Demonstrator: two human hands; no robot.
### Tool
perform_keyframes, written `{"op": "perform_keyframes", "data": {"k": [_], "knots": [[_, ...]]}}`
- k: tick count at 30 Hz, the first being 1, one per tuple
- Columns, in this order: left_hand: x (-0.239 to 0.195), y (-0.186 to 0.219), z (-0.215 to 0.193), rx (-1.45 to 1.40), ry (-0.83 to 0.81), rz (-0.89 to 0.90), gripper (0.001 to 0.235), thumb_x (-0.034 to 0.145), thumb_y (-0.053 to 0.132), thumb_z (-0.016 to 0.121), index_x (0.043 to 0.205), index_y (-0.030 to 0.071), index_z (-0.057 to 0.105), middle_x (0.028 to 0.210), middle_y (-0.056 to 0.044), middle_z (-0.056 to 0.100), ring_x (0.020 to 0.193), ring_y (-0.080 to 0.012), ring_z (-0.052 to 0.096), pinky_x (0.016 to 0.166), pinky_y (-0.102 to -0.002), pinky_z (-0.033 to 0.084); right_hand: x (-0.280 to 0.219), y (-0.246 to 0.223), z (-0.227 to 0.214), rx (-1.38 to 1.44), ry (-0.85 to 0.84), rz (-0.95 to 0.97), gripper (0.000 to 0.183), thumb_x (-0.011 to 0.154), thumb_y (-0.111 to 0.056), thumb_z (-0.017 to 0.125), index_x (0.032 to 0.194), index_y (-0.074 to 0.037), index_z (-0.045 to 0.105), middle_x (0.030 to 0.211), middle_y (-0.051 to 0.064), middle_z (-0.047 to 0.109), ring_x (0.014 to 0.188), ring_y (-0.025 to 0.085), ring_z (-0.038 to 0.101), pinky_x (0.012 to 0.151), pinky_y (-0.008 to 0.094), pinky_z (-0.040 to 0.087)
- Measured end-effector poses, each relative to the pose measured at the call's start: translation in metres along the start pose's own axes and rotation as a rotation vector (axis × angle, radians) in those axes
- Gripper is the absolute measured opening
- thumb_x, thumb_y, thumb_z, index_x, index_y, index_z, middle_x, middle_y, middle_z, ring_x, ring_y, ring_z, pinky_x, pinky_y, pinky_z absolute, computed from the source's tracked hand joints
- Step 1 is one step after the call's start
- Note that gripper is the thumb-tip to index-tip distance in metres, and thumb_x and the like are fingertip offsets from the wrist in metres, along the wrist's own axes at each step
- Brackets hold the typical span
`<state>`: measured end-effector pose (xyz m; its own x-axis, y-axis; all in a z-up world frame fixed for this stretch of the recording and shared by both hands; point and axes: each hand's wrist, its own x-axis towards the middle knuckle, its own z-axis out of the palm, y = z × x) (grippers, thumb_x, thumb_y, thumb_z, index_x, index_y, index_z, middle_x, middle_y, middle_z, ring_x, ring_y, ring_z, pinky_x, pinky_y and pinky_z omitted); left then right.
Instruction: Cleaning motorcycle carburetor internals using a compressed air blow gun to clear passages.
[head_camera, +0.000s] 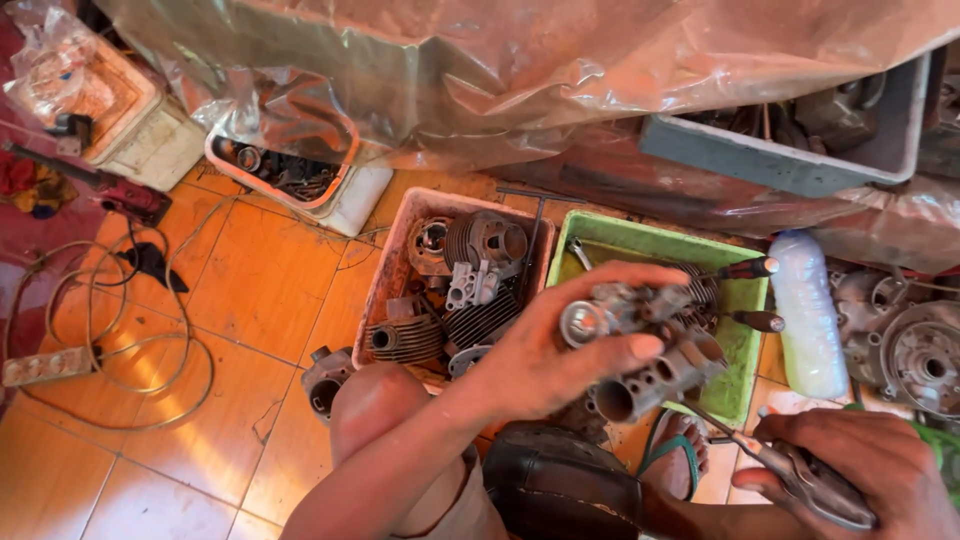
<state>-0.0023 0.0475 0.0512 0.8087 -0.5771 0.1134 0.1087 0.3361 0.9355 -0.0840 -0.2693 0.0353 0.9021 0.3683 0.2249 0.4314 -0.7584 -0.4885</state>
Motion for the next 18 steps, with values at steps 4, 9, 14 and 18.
{"op": "perform_keyframes", "data": {"k": [4, 9, 14, 18], "knots": [[0.0, 0.005, 0.0, -0.116, 0.071, -0.104, 0.044, 0.099, 0.045, 0.062, 0.135, 0.021, 0.06, 0.124, -0.017, 0.071, 0.109, -0.0349, 0.073, 0.098, -0.053, 0.063, 0.005, 0.006, -0.005, -0.033, -0.102, -0.003, 0.045, 0.061, -0.049, 0.089, 0.088, -0.015, 0.075, 0.082, -0.006, 0.082, 0.064, 0.013, 0.079, 0.067, 0.031, 0.061], [-0.002, 0.011, 0.004, 0.045, 0.174, -0.099, 0.034, 0.101, 0.039, 0.05, 0.127, 0.02, 0.059, 0.142, -0.007, 0.058, 0.132, -0.0297, 0.058, 0.107, -0.052, 0.051, 0.007, 0.003, -0.002, 0.076, -0.092, -0.031, 0.047, 0.06, -0.043, 0.091, 0.092, -0.011, 0.076, 0.083, -0.002, 0.083, 0.064, 0.012, 0.08, 0.064, 0.029, 0.064], [-0.002, 0.008, 0.002, 0.048, 0.138, 0.0, 0.037, 0.107, 0.046, 0.049, 0.133, 0.02, 0.057, 0.143, -0.006, 0.057, 0.138, -0.031, 0.055, 0.116, -0.054, 0.047, 0.006, 0.003, -0.003, 0.063, -0.147, 0.052, 0.05, 0.058, -0.045, 0.091, 0.094, -0.012, 0.077, 0.085, -0.002, 0.084, 0.065, 0.013, 0.082, 0.064, 0.032, 0.065], [0.001, 0.001, 0.002, -0.036, 0.168, -0.031, 0.031, 0.105, 0.037, 0.051, 0.128, 0.019, 0.06, 0.141, -0.006, 0.059, 0.138, -0.0301, 0.055, 0.109, -0.055, 0.051, 0.003, 0.007, -0.004, 0.065, -0.133, 0.059, 0.046, 0.06, -0.043, 0.09, 0.091, -0.012, 0.077, 0.083, -0.003, 0.083, 0.065, 0.013, 0.081, 0.066, 0.031, 0.065]]}}
